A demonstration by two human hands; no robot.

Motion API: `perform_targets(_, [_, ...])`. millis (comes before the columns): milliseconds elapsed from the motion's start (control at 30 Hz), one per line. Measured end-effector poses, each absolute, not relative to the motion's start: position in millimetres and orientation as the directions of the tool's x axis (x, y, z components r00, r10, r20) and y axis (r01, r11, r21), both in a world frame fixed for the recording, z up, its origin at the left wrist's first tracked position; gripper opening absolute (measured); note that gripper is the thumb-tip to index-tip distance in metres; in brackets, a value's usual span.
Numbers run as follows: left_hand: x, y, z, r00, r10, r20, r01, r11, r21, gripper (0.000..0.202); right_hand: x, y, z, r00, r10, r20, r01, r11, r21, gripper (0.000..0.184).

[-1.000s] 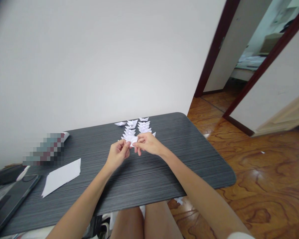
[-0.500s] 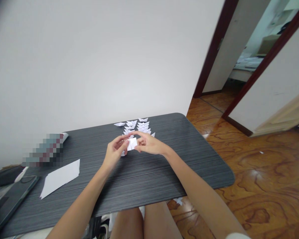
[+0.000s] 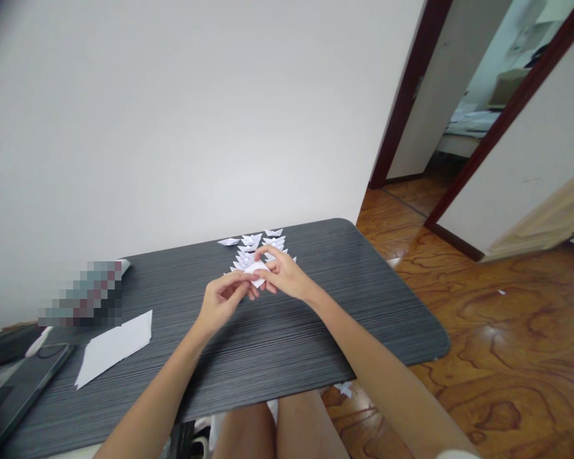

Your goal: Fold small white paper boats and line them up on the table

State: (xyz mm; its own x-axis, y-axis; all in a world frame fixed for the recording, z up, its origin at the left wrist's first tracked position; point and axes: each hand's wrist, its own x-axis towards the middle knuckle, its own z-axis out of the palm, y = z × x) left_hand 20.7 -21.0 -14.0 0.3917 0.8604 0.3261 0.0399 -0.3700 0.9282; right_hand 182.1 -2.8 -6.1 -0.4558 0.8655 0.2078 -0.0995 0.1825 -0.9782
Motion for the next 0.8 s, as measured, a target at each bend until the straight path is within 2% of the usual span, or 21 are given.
perform_targets(67, [20.0, -20.9, -13.2, 0.370, 0.855, 0.364, 0.032, -0.403, 0.914, 0.015, 184.6, -3.5, -1.9, -0.467, 0.861, 0.201, -0.075, 0.187, -0.979, 0.017])
perform_targets(233, [19.0, -19.1, -10.8, 0.301, 0.855, 0.422, 0.034, -0.452, 0.891, 0.014, 186.0, -6.7, 4.3, -0.506, 0.848, 0.158, -0.024, 0.169, -0.985, 0.021])
perform_targets(333, [18.2, -18.9, -9.0, 0.260, 0.859, 0.440, 0.037, -0.465, 0.885, 0.010, 186.8, -7.0, 4.6, -0.565, 0.806, 0.175, -0.074, 0.162, -0.984, 0.022])
perform_targets(433, [17.9, -19.6, -7.7, 0.146, 0.892, 0.428, 0.039, -0.438, 0.898, 0.010, 188.8, -5.6, 3.6, -0.602, 0.771, 0.208, -0.137, 0.157, -0.978, 0.027])
perform_targets(600, [18.3, -20.7, -7.9, 0.016, 0.936, 0.352, 0.046, -0.352, 0.935, 0.014, 189.3, -2.7, 0.3, -0.470, 0.849, 0.241, -0.109, 0.215, -0.971, 0.018])
perform_targets(800, [18.9, -21.7, -7.4, 0.001, 0.953, 0.304, 0.050, -0.304, 0.951, 0.015, 187.5, -5.2, -0.3, -0.398, 0.876, 0.273, -0.046, 0.278, -0.959, 0.018])
